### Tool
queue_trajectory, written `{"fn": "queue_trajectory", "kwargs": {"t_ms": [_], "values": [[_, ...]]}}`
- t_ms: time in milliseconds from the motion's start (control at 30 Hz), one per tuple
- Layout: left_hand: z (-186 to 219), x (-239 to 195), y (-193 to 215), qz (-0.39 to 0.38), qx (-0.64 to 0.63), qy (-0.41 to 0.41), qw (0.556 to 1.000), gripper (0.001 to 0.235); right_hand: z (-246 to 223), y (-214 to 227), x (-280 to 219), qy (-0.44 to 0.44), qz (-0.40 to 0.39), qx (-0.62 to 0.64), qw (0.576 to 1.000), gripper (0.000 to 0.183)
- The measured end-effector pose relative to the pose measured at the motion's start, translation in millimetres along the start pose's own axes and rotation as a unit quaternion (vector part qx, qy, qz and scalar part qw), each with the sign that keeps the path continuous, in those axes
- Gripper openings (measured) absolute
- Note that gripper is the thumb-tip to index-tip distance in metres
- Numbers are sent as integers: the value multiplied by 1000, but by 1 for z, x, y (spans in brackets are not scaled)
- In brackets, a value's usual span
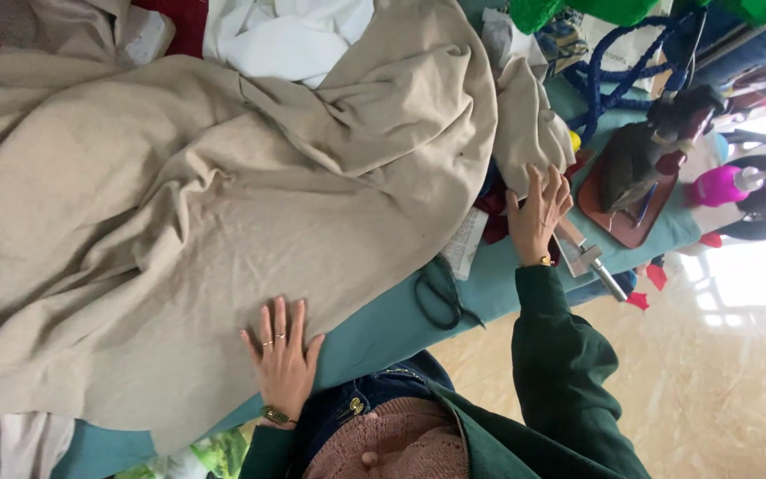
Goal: Marking a pattern on fabric with a pen and ruler, then cutting it out with scissors.
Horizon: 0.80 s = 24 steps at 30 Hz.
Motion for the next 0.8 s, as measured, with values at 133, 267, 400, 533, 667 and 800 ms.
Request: {"fn": "queue_trajectory", "kwargs": {"t_ms": [133,267,400,533,667,800], "values": [[3,3,11,20,0,10,1000,69,12,11,14,30,91,17,995,11],[4,6,16,30,-3,5,1000,67,-2,19,24,49,21,10,999,51],[6,7,20,36,-25,17,999,65,7,-2,12,69,0,-21,997,73],[4,8,24,54,-12,12,998,63,31,-13,14,53,77,-30,995,25],[4,8,22,52,-5,11,999,62,68,6,51,-23,179,163,970,7],[4,8,23,57,-7,9,998,63,114,-1,109,-139,240,428,860,25]]}}
Point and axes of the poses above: each hand's wrist, its own x-axis towards the middle knuckle, its own y-axis out of the back of the hand, z = x × y, the point moved 9 cm from there along x, towards the middle knuckle, and after that the axes turned 9 degrees about z, right-handed, at the moved point
